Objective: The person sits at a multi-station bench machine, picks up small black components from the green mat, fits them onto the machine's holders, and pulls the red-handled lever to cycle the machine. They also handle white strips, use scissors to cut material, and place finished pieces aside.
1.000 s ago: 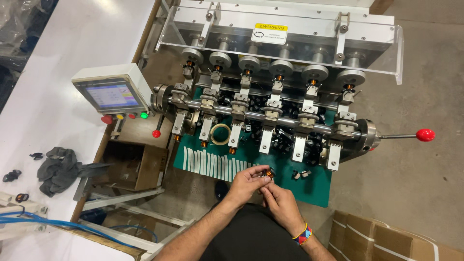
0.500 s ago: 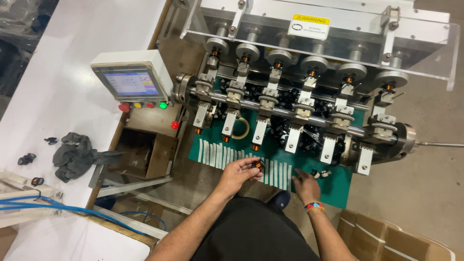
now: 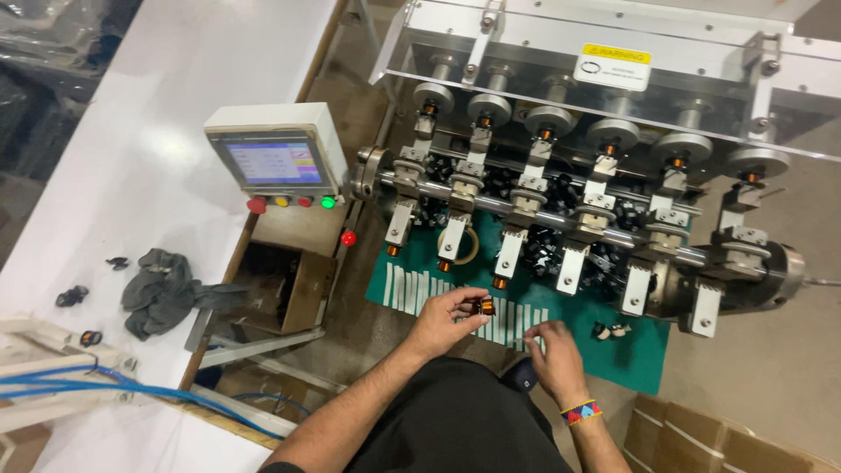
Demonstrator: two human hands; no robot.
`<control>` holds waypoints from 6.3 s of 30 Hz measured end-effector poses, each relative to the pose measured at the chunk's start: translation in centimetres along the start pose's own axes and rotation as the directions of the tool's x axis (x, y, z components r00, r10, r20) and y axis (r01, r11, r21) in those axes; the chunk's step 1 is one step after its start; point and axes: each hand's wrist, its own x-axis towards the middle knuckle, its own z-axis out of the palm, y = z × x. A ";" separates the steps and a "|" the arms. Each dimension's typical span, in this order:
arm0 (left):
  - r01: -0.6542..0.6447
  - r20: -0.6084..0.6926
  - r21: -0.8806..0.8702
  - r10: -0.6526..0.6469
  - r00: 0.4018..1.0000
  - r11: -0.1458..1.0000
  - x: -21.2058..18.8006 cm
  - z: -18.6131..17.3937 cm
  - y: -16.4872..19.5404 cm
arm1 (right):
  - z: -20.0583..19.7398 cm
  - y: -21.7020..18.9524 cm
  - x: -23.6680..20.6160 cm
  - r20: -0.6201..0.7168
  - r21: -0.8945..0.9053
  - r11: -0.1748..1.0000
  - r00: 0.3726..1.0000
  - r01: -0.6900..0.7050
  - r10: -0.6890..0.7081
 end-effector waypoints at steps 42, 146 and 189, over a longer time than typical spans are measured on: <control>0.296 0.438 -0.284 -0.151 0.886 0.912 1.0 6.6 1.3 | -6.5 -1.3 -1.5 -0.095 0.422 0.889 0.967 -0.177 0.237; 0.182 -0.161 -0.276 -0.232 0.959 0.944 0.3 9.8 -4.3 | -2.0 8.4 3.3 0.196 -0.027 0.971 0.951 -0.237 0.238; 0.505 0.460 -0.430 -0.300 0.836 0.748 3.1 5.8 0.6 | -7.1 -1.8 -2.8 -0.256 0.023 0.967 0.936 0.254 -0.240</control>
